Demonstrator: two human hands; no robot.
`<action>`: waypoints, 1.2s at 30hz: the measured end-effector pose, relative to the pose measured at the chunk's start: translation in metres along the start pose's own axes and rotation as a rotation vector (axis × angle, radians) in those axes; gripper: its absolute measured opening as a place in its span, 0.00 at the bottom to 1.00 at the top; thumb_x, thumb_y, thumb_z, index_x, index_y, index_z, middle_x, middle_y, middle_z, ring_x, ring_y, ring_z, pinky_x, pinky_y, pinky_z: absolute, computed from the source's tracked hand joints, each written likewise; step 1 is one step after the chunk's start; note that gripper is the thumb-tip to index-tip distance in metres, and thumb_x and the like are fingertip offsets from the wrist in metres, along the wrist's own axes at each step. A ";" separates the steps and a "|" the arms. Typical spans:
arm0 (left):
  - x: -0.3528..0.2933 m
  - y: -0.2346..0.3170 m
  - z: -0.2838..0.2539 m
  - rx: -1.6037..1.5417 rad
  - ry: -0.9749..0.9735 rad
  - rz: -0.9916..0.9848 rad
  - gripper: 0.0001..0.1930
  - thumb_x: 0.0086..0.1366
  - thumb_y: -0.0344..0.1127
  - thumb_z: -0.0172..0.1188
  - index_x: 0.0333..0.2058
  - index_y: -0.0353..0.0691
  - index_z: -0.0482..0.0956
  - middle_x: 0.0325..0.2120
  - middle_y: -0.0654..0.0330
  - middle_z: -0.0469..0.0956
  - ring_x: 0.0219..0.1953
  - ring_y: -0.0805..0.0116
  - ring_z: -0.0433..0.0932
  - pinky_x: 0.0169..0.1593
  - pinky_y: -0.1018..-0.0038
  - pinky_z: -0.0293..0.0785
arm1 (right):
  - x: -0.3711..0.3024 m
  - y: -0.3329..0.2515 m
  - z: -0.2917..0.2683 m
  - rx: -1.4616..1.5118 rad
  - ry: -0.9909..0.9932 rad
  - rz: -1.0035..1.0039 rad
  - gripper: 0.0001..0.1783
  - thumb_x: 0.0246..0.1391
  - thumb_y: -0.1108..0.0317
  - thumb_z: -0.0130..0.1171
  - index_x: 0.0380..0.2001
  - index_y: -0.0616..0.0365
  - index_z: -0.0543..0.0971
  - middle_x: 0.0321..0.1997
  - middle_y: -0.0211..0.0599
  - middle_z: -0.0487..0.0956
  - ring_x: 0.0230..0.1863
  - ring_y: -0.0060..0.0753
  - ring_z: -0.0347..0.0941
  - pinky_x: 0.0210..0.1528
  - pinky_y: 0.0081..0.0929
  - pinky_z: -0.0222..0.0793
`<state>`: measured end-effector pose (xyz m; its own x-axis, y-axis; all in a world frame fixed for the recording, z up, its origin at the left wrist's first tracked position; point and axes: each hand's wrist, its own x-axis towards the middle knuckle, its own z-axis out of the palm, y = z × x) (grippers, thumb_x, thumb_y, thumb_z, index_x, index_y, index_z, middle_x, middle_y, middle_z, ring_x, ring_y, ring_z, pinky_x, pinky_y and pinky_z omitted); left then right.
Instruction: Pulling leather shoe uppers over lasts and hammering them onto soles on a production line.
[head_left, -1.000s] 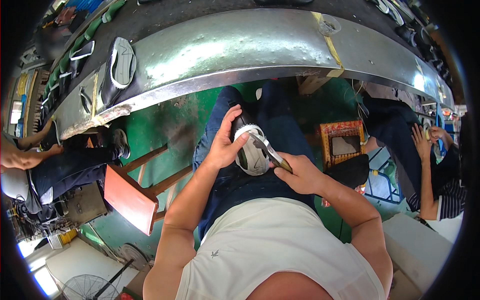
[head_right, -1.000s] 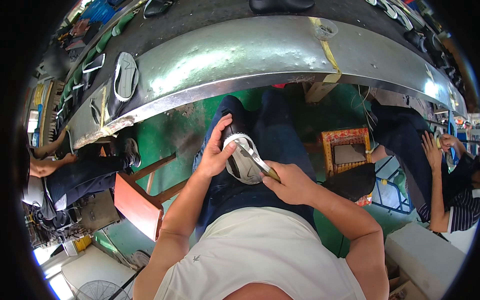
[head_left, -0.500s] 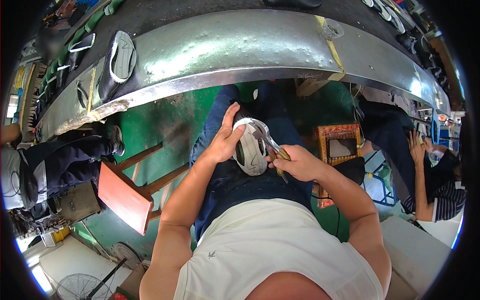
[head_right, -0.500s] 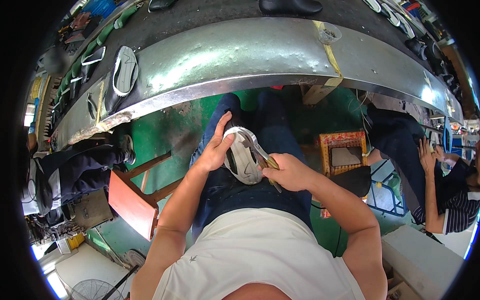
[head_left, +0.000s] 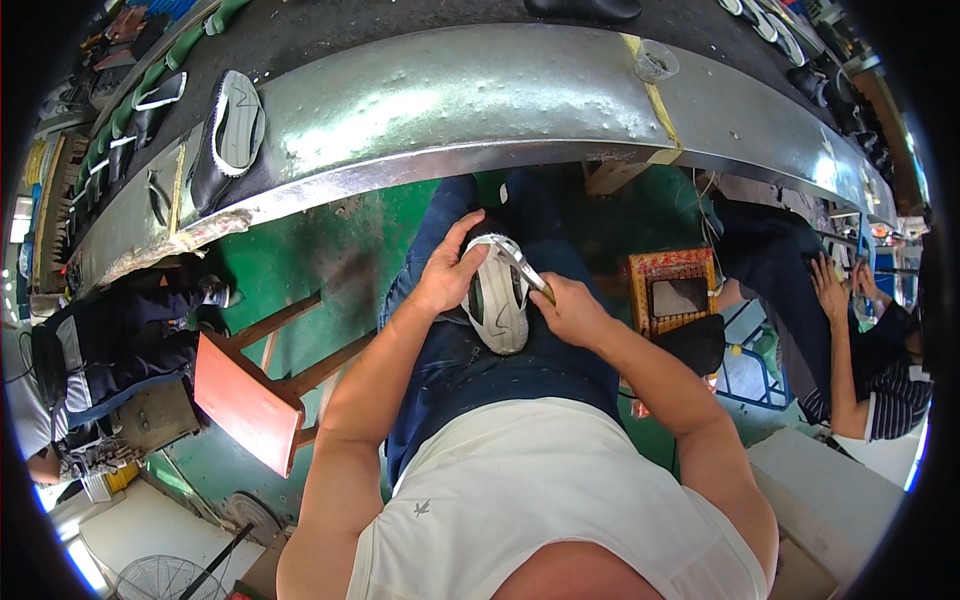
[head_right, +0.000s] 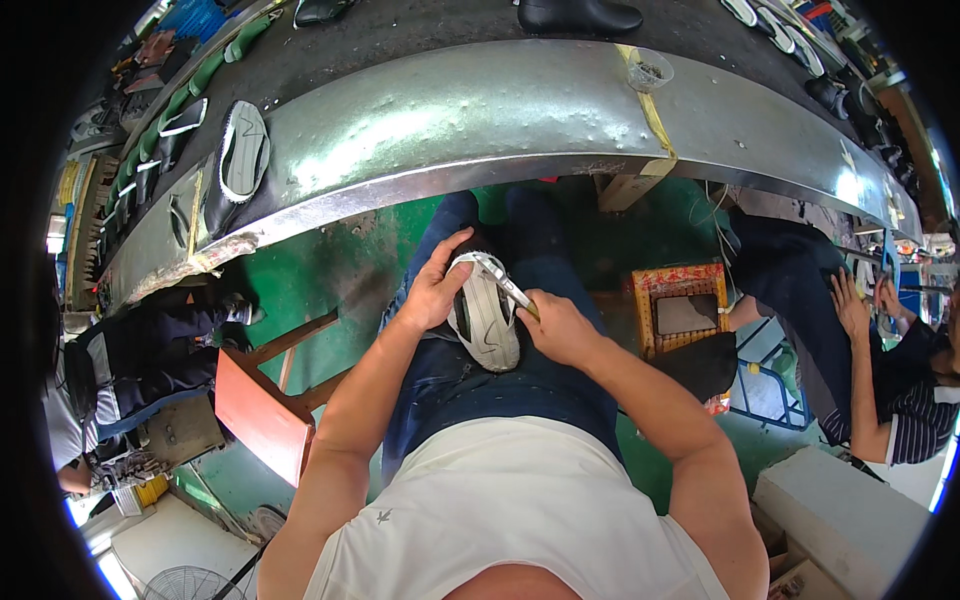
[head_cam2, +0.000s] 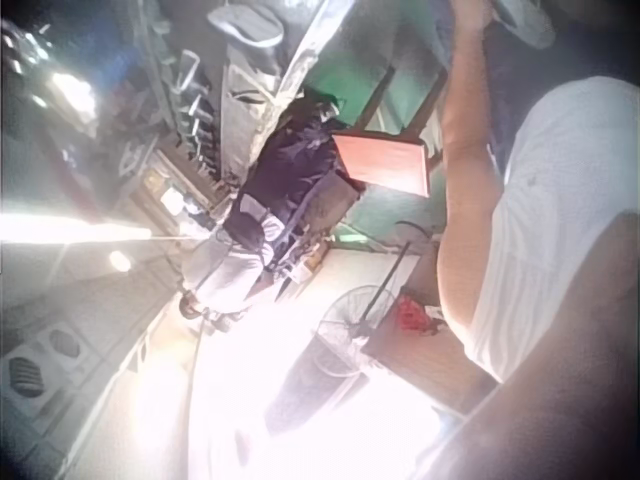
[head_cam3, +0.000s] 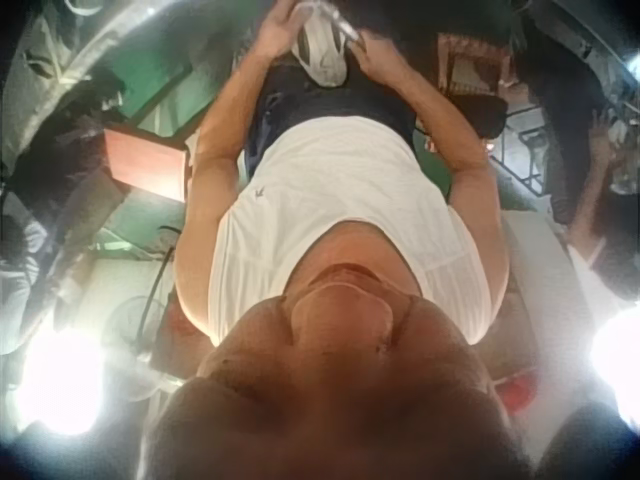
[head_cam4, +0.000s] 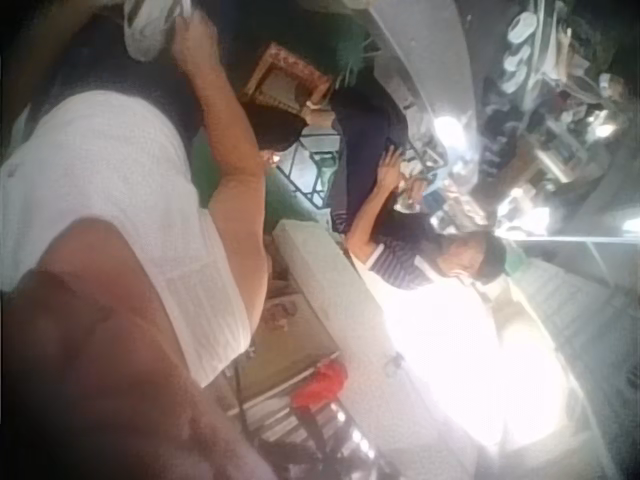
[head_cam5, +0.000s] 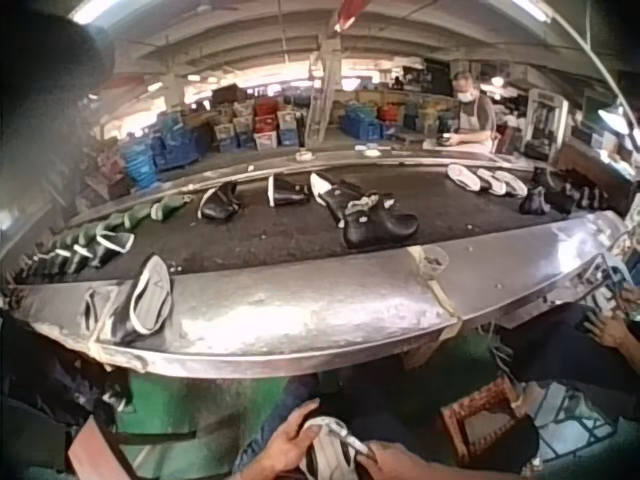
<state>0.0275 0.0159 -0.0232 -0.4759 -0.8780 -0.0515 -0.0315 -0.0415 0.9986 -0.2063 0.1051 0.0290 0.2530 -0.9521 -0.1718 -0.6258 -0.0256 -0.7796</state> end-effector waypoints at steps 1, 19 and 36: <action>0.000 -0.003 -0.001 -0.070 -0.010 -0.032 0.27 0.73 0.37 0.56 0.67 0.38 0.63 0.69 0.51 0.61 0.72 0.60 0.57 0.72 0.70 0.52 | -0.003 0.001 0.002 -0.002 0.000 0.000 0.15 0.66 0.64 0.54 0.45 0.67 0.73 0.39 0.62 0.79 0.43 0.67 0.76 0.46 0.50 0.72; 0.023 0.022 0.013 -0.166 -0.111 -0.312 0.28 0.72 0.35 0.59 0.68 0.38 0.64 0.56 0.56 0.76 0.54 0.71 0.75 0.60 0.72 0.71 | 0.018 -0.014 -0.037 0.079 -0.114 0.230 0.19 0.68 0.55 0.52 0.41 0.65 0.73 0.27 0.38 0.77 0.30 0.29 0.76 0.34 0.36 0.71; -0.058 0.009 0.045 -0.371 -0.047 -0.352 0.50 0.54 0.20 0.59 0.74 0.37 0.44 0.69 0.52 0.61 0.71 0.62 0.59 0.72 0.70 0.53 | -0.052 -0.011 -0.055 -0.116 -0.339 0.043 0.24 0.61 0.64 0.56 0.56 0.68 0.73 0.49 0.58 0.79 0.54 0.57 0.76 0.57 0.42 0.71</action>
<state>0.0156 0.0876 -0.0112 -0.5321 -0.7580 -0.3773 0.1131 -0.5053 0.8555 -0.2526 0.1383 0.0797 0.4424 -0.7985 -0.4083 -0.7161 -0.0405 -0.6969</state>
